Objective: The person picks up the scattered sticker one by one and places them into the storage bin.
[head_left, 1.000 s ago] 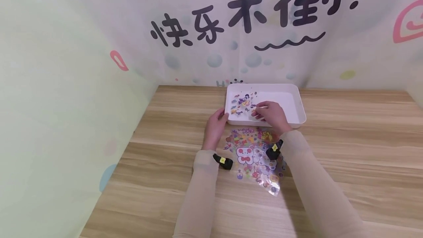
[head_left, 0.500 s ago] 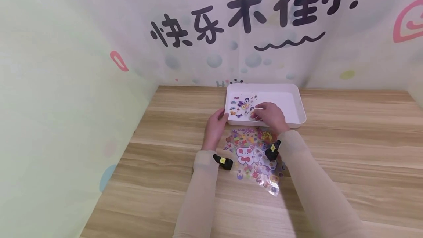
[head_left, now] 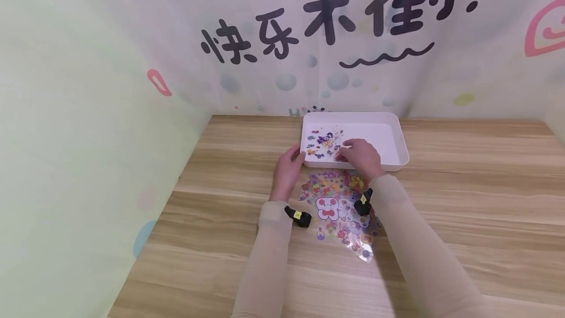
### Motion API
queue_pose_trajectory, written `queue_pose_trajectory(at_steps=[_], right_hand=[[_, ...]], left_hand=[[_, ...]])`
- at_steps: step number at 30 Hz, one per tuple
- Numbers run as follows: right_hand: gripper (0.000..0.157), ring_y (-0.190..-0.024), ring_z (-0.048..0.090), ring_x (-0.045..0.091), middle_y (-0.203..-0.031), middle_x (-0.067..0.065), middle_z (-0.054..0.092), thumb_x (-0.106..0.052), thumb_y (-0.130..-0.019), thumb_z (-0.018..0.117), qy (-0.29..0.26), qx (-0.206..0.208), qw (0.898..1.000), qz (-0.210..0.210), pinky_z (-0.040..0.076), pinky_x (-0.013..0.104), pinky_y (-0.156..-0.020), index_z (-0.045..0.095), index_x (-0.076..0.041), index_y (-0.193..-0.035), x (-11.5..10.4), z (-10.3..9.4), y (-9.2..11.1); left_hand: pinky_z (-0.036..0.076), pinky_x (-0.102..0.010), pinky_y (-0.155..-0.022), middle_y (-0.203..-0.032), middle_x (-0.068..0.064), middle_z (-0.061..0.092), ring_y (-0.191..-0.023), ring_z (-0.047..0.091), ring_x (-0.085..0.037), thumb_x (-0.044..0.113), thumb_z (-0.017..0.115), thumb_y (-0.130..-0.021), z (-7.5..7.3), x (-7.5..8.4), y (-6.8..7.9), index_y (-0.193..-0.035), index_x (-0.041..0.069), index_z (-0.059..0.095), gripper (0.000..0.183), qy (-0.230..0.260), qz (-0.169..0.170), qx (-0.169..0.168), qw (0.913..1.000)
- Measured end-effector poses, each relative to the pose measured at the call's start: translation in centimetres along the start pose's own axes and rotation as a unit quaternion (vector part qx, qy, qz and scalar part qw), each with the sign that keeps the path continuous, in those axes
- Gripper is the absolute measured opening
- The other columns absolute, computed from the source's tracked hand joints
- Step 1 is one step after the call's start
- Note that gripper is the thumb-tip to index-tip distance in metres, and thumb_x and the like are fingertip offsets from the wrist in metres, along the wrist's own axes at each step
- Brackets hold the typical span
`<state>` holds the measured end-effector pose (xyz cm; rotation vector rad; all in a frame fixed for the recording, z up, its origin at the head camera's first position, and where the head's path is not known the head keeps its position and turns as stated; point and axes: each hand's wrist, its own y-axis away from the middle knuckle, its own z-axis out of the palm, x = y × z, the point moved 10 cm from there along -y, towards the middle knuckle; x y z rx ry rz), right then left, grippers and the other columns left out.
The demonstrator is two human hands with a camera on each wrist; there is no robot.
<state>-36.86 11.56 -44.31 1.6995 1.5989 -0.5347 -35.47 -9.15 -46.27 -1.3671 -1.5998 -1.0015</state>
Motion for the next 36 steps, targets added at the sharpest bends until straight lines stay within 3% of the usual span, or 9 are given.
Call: queue_pose_trajectory(at_steps=[10, 16, 24, 36], right_hand=[[0.028, -0.089, 0.055, 0.023, -0.086, 0.003, 0.065, -0.030, -0.090, 0.048, 0.003, 0.009, 1.000, 0.003, 0.039, 0.045, -0.089, 0.064, -0.009, -0.101, 0.0, 0.0, 0.1], [0.033, -0.088, 0.056, 0.023, -0.083, 0.004, 0.066, -0.032, -0.092, 0.046, 0.013, 0.012, 1.000, 0.008, 0.041, 0.042, -0.086, 0.063, -0.008, -0.103, 0.0, -0.2, 0.1], [0.040, -0.080, 0.053, 0.023, -0.081, 0.007, 0.064, -0.038, -0.094, 0.039, 0.024, 0.033, 0.999, 0.019, 0.041, 0.033, -0.071, 0.061, -0.006, -0.104, 0.2, -0.9, 0.0], [0.040, -0.076, 0.054, 0.024, -0.081, 0.010, 0.062, -0.035, -0.093, 0.040, 0.025, 0.049, 0.998, 0.032, 0.043, 0.032, -0.067, 0.047, -0.003, -0.116, 0.1, -1.6, 0.2]], left_hand=[[0.037, -0.033, -0.096, -0.126, 0.010, 0.049, -0.119, 0.042, -0.011, 0.042, 0.048, -0.089, 0.0, -0.1, 0.0, -0.127, 0.031, 0.048, 0.039, 0.001, -0.002, -0.001, 1.0000], [0.038, -0.033, -0.096, -0.127, 0.010, 0.049, -0.119, 0.042, -0.012, 0.042, 0.048, -0.089, 0.1, -0.2, -0.1, -0.127, 0.031, 0.047, 0.039, 0.002, -0.004, -0.003, 1.0000], [0.037, -0.033, -0.096, -0.128, 0.009, 0.049, -0.119, 0.042, -0.012, 0.042, 0.048, -0.090, 0.1, -0.1, -0.1, -0.128, 0.030, 0.046, 0.040, 0.002, -0.006, -0.003, 1.0000], [0.038, -0.031, -0.096, -0.127, 0.009, 0.049, -0.119, 0.042, -0.012, 0.041, 0.048, -0.090, 0.1, -0.1, -0.1, -0.128, 0.029, 0.047, 0.040, 0.002, -0.005, -0.002, 1.0000]])
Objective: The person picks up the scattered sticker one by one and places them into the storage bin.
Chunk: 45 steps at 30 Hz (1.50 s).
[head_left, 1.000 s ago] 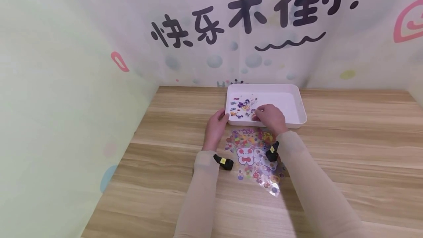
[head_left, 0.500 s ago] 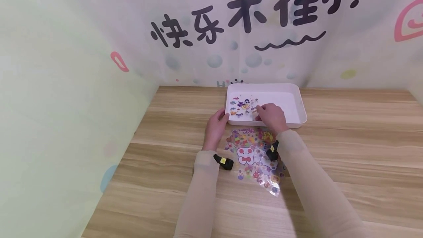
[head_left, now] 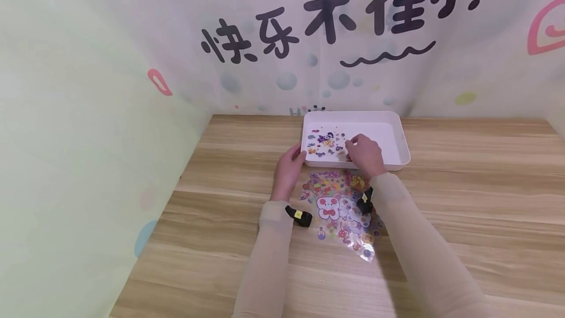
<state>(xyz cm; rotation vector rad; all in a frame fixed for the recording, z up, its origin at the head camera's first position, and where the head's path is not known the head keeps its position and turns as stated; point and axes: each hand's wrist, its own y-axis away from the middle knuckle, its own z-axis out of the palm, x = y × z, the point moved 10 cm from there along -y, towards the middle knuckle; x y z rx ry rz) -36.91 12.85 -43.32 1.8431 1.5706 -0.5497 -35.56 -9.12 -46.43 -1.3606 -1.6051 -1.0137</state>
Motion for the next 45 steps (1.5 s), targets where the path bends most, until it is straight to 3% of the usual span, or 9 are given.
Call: queue_pose_trajectory(at_steps=[11, 23, 26, 32, 40, 45], right_hand=[[0.038, -0.075, 0.055, 0.023, -0.084, 0.010, 0.060, -0.035, -0.093, 0.041, -0.026, 0.008, 1.000, -0.012, 0.044, 0.032, -0.065, 0.047, -0.005, -0.116, 0.3, 0.2, -0.1], [0.045, -0.075, 0.058, 0.021, -0.088, 0.008, 0.059, -0.048, -0.089, 0.045, -0.138, 0.012, 0.989, -0.041, 0.047, 0.031, -0.073, 0.050, -0.012, -0.116, 0.3, 0.2, 0.2], [0.045, -0.075, 0.057, 0.022, -0.088, 0.008, 0.059, -0.047, -0.088, 0.047, -0.157, 0.009, 0.985, -0.069, 0.048, 0.031, -0.073, 0.052, -0.011, -0.115, 0.0, -0.1, 0.4], [0.045, -0.077, 0.056, 0.021, -0.087, 0.008, 0.060, -0.046, -0.088, 0.048, -0.158, 0.013, 0.980, -0.118, 0.049, 0.032, -0.073, 0.056, -0.009, -0.112, -0.7, -1.0, 1.0], [0.049, -0.080, 0.056, 0.022, -0.087, 0.009, 0.059, -0.052, -0.086, 0.047, -0.175, 0.020, 0.977, -0.123, 0.050, 0.039, -0.075, 0.056, -0.010, -0.110, -0.4, -2.5, 2.6], [0.054, -0.079, 0.057, 0.019, -0.088, 0.003, 0.061, -0.061, -0.081, 0.045, -0.146, 0.044, 0.981, -0.124, 0.051, 0.030, -0.062, 0.057, -0.017, -0.110, 2.5, -2.0, 1.3]], left_hand=[[0.038, -0.032, -0.096, -0.127, 0.010, 0.049, -0.119, 0.042, -0.011, 0.042, 0.048, -0.089, 0.1, -0.2, 0.0, -0.127, 0.030, 0.047, 0.039, 0.010, -0.005, -0.004, 0.9999], [0.037, -0.033, -0.097, -0.129, 0.011, 0.046, -0.121, 0.039, -0.011, 0.044, 0.046, -0.089, -0.1, -0.2, 0.3, -0.129, 0.030, 0.045, 0.042, 0.000, -0.011, 0.001, 0.9999], [0.037, -0.033, -0.097, -0.129, 0.011, 0.046, -0.121, 0.039, -0.011, 0.044, 0.046, -0.089, -0.1, -0.2, 0.3, -0.130, 0.029, 0.045, 0.043, -0.002, -0.011, 0.000, 0.9999], [0.036, -0.034, -0.097, -0.129, 0.009, 0.047, -0.120, 0.040, -0.012, 0.043, 0.048, -0.089, 0.1, 0.0, 0.2, -0.130, 0.026, 0.046, 0.044, 0.000, -0.005, 0.001, 1.0000], [0.035, -0.033, -0.098, -0.130, 0.009, 0.047, -0.121, 0.040, -0.012, 0.043, 0.048, -0.089, 0.1, 0.2, 0.3, -0.131, 0.025, 0.045, 0.046, 0.004, -0.001, -0.002, 1.0000], [0.036, -0.033, -0.097, -0.130, 0.009, 0.046, -0.121, 0.039, -0.012, 0.044, 0.048, -0.089, 0.1, 0.1, 0.3, -0.130, 0.027, 0.045, 0.045, 0.003, -0.004, -0.002, 1.0000]])
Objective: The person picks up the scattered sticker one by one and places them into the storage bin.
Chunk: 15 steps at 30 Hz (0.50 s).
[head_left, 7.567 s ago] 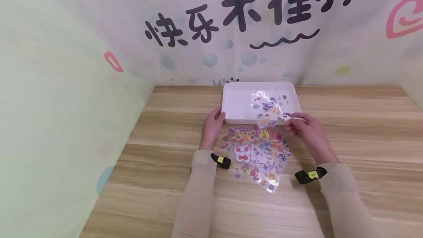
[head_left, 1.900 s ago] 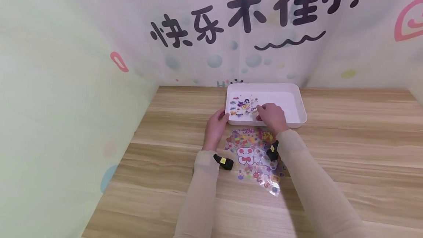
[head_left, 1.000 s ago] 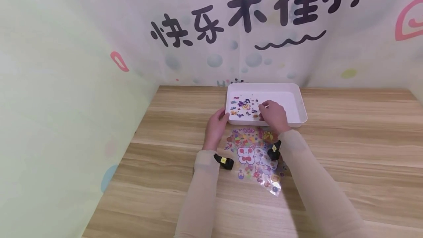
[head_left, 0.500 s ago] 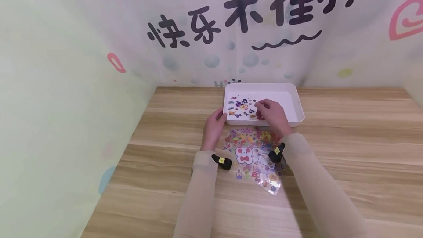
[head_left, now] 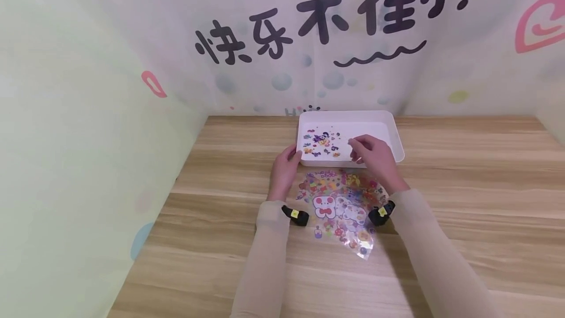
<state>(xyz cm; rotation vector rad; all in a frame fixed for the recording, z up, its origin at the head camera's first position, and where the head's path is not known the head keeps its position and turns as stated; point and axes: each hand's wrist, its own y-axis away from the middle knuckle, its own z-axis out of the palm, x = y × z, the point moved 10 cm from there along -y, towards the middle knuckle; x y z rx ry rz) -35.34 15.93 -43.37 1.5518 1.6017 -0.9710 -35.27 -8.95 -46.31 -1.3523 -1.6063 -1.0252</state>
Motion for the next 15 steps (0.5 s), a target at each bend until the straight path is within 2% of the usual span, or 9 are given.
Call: queue_pose_trajectory(at_steps=[3, 5, 10, 12, 15], right_hand=[[0.053, -0.076, 0.057, 0.014, -0.086, -0.004, 0.060, -0.067, -0.077, 0.045, 0.018, 0.016, 1.000, 0.001, 0.050, 0.025, -0.059, 0.057, -0.025, -0.108, 3.0, 0.1, -0.6], [0.052, -0.077, 0.056, 0.014, -0.088, -0.004, 0.060, -0.066, -0.077, 0.045, 0.017, 0.017, 1.000, 0.002, 0.050, 0.027, -0.064, 0.057, -0.026, -0.108, 3.9, 0.1, -0.3], [0.054, -0.092, 0.055, 0.021, -0.104, 0.005, 0.058, -0.060, -0.080, 0.049, -0.022, -0.007, 0.999, 0.026, 0.051, 0.035, -0.075, 0.055, -0.018, -0.114, 1.4, -0.8, 2.9], [0.054, -0.095, 0.055, 0.022, -0.108, 0.007, 0.057, -0.058, -0.081, 0.050, -0.027, -0.010, 0.999, 0.036, 0.050, 0.038, -0.079, 0.055, -0.016, -0.114, 0.0, -1.3, 4.1], [0.054, -0.097, 0.054, 0.022, -0.110, 0.007, 0.056, -0.057, -0.082, 0.049, -0.017, -0.010, 0.999, 0.034, 0.049, 0.040, -0.080, 0.055, -0.015, -0.115, -0.8, -1.9, 5.0]], left_hand=[[0.036, -0.033, -0.097, -0.129, 0.009, 0.047, -0.121, 0.040, -0.012, 0.044, 0.048, -0.088, -0.2, -0.1, -0.1, -0.130, 0.027, 0.045, 0.045, 0.000, 0.000, 0.004, 1.0000], [0.037, -0.032, -0.097, -0.129, 0.009, 0.047, -0.120, 0.040, -0.012, 0.044, 0.048, -0.088, -0.3, -0.1, -0.1, -0.130, 0.027, 0.046, 0.045, -0.003, 0.000, 0.007, 1.0000], [0.036, -0.033, -0.097, -0.128, 0.009, 0.048, -0.120, 0.041, -0.012, 0.044, 0.048, -0.088, -0.2, 0.0, -0.1, -0.129, 0.027, 0.046, 0.044, -0.005, 0.003, 0.006, 1.0000], [0.036, -0.033, -0.097, -0.129, 0.009, 0.048, -0.120, 0.041, -0.012, 0.043, 0.048, -0.088, -0.2, 0.1, -0.1, -0.129, 0.026, 0.046, 0.044, -0.005, 0.005, 0.004, 1.0000], [0.036, -0.033, -0.097, -0.129, 0.009, 0.047, -0.120, 0.041, -0.012, 0.043, 0.048, -0.089, -0.2, 0.1, 0.0, -0.129, 0.027, 0.046, 0.044, -0.006, 0.003, 0.004, 1.0000]])
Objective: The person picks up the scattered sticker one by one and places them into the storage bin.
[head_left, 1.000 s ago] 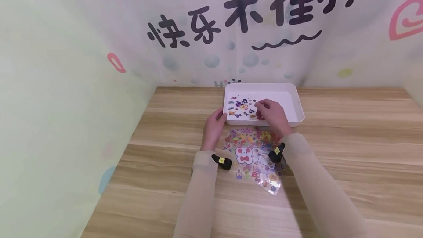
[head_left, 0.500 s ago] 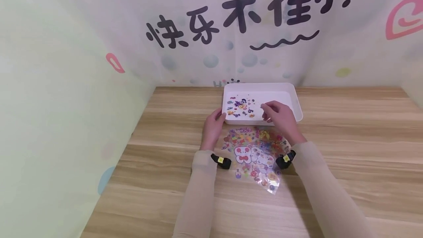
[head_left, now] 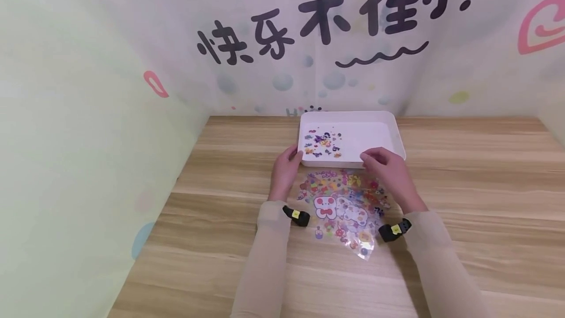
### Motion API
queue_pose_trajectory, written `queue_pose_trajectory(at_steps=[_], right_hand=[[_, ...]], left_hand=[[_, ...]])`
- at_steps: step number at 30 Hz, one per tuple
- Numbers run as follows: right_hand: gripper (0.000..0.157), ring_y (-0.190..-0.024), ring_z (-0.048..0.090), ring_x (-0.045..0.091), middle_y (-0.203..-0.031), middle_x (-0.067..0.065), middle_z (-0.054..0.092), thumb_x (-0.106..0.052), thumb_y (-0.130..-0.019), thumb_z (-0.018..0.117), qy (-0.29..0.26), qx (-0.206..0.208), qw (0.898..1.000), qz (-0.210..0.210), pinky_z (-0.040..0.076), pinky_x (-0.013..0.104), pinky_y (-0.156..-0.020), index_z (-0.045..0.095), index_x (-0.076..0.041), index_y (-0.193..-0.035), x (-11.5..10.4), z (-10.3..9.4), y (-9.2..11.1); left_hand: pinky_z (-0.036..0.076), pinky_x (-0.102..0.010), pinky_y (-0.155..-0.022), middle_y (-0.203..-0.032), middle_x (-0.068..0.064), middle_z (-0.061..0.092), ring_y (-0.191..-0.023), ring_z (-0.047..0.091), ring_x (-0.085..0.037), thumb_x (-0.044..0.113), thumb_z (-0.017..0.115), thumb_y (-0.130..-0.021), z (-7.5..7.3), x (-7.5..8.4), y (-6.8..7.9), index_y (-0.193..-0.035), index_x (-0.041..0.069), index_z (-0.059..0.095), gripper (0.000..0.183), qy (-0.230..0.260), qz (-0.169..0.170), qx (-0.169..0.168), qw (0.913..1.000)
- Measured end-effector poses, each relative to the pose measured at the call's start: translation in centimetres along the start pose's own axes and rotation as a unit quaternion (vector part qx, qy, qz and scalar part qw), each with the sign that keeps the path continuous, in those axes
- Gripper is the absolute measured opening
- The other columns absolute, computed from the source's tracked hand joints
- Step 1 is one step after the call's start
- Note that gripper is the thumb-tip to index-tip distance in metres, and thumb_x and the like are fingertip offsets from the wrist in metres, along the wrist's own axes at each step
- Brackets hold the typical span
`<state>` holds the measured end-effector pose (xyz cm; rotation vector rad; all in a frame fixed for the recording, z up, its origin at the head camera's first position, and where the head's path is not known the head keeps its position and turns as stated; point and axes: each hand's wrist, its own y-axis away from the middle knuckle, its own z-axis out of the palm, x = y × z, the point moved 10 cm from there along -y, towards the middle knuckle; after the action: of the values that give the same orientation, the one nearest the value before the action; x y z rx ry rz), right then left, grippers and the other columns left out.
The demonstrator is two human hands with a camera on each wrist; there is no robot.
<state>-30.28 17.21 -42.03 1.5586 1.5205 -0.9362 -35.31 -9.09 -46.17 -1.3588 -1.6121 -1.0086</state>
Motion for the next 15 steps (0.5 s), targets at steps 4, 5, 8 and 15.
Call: queue_pose_trajectory(at_steps=[4, 5, 8, 15], right_hand=[[0.057, -0.099, 0.052, 0.023, -0.110, 0.007, 0.056, -0.059, -0.082, 0.045, -0.001, 0.003, 1.000, -0.011, 0.046, 0.044, -0.082, 0.054, -0.016, -0.117, 1.0, -0.2, -0.1], [0.058, -0.099, 0.052, 0.023, -0.109, 0.006, 0.056, -0.061, -0.082, 0.044, -0.003, 0.004, 1.000, -0.013, 0.045, 0.044, -0.083, 0.053, -0.017, -0.118, 1.7, -0.1, -0.4], [0.058, -0.096, 0.052, 0.017, -0.105, -0.002, 0.057, -0.067, -0.078, 0.042, 0.009, 0.027, 1.000, -0.011, 0.045, 0.041, -0.081, 0.054, -0.024, -0.116, 4.3, -0.1, -1.5], [0.059, -0.096, 0.052, 0.016, -0.108, -0.007, 0.055, -0.071, -0.075, 0.041, 0.025, 0.035, 0.999, -0.001, 0.045, 0.045, -0.083, 0.053, -0.029, -0.116, 7.6, 0.0, -2.6]], left_hand=[[0.037, -0.032, -0.096, -0.129, 0.010, 0.047, -0.120, 0.040, -0.011, 0.044, 0.047, -0.089, 0.0, -0.1, 0.0, -0.129, 0.029, 0.046, 0.043, 0.004, -0.008, 0.001, 1.0000], [0.038, -0.032, -0.096, -0.129, 0.010, 0.047, -0.120, 0.040, -0.011, 0.045, 0.047, -0.089, 0.0, -0.2, 0.0, -0.128, 0.029, 0.046, 0.043, 0.005, -0.008, 0.002, 1.0000], [0.038, -0.032, -0.096, -0.128, 0.011, 0.047, -0.120, 0.040, -0.011, 0.045, 0.047, -0.088, 0.0, -0.2, -0.1, -0.128, 0.030, 0.046, 0.042, 0.004, -0.008, 0.000, 1.0000], [0.037, -0.031, -0.096, -0.128, 0.010, 0.048, -0.119, 0.041, -0.011, 0.044, 0.048, -0.088, 0.2, -0.1, 0.0, -0.128, 0.029, 0.047, 0.043, 0.003, -0.006, -0.001, 1.0000]])
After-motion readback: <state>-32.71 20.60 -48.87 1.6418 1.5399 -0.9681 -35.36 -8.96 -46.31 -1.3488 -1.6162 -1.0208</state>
